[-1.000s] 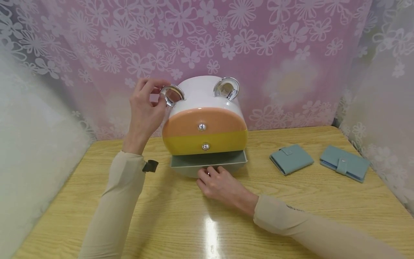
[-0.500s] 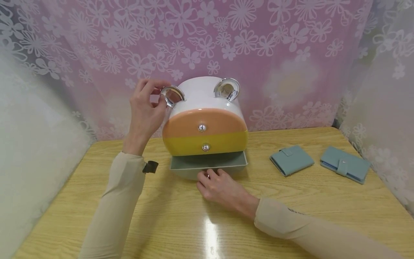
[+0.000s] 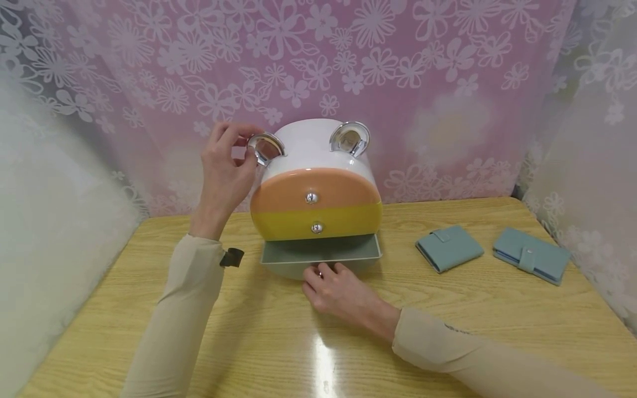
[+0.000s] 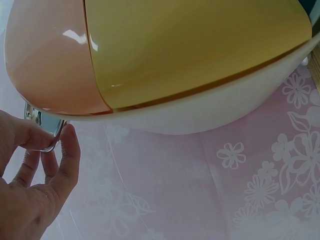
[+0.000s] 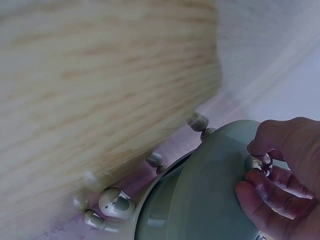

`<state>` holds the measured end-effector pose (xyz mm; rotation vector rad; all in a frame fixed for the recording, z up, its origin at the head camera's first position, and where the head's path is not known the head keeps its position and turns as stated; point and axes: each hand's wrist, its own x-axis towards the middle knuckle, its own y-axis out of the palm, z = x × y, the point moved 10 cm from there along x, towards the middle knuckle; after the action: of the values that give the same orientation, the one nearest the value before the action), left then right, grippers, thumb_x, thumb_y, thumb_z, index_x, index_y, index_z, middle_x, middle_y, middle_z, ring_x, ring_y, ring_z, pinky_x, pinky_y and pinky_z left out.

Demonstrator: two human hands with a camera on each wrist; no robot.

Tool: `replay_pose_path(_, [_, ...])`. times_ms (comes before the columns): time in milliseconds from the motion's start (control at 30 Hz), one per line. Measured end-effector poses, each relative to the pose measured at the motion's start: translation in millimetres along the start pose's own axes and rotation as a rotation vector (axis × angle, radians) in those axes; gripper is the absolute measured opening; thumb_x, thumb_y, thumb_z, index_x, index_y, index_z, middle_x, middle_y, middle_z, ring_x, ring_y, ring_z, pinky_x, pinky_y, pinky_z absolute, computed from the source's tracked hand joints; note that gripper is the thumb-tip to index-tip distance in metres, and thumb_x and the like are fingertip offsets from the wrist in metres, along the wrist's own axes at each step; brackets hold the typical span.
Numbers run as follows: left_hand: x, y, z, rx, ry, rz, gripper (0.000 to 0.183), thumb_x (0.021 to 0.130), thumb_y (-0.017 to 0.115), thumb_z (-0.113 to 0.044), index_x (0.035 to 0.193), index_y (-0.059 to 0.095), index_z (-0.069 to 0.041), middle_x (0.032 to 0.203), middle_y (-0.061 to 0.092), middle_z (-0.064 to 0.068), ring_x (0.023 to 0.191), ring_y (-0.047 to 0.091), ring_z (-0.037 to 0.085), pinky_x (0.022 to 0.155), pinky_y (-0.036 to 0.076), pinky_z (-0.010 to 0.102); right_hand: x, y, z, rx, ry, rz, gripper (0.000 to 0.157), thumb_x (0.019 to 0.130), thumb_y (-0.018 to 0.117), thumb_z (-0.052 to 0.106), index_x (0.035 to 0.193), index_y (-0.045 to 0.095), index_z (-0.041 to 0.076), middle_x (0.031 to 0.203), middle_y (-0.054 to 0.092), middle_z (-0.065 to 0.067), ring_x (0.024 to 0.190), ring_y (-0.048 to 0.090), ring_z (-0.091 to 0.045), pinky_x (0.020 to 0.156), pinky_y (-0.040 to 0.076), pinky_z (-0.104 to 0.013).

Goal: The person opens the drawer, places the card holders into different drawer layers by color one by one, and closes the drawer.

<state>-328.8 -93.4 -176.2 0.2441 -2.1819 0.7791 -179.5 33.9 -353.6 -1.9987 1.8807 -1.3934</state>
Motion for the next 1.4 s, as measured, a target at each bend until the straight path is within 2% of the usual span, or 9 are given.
replay_pose_path(1067, [0.0,-0.4,-1.2,-0.019,0.016,-0.016,0.032,0.092,0.051,0.006,0.112,0.072,-0.007,0.109,0.058,0.014,0.098,0.063,0.024,0.071,0.063,0.033,-2.6,-5.7,8.8,0.053,0.002,0.056,0.05,0.111,0.021,0.004,0.084,0.063,0.012,0.089,0.057,-0.003,0.072,0.055,-0.017,0.055,0.049,-0.026])
replay_pose_path(1400, [0.6,0.8,-0.3,-0.013,0.019,-0.023,0.031,0.092,0.051,0.006,0.111,0.072,-0.007,0.109,0.058,0.014,0.098,0.064,0.024,0.07,0.063,0.033,-4.5,-6.3,10.0,0.049,-0.005,0.04,0.049,0.111,0.022,0.005,0.085,0.063,0.012,0.089,0.058,-0.003,0.072,0.055,-0.017,0.056,0.05,-0.027])
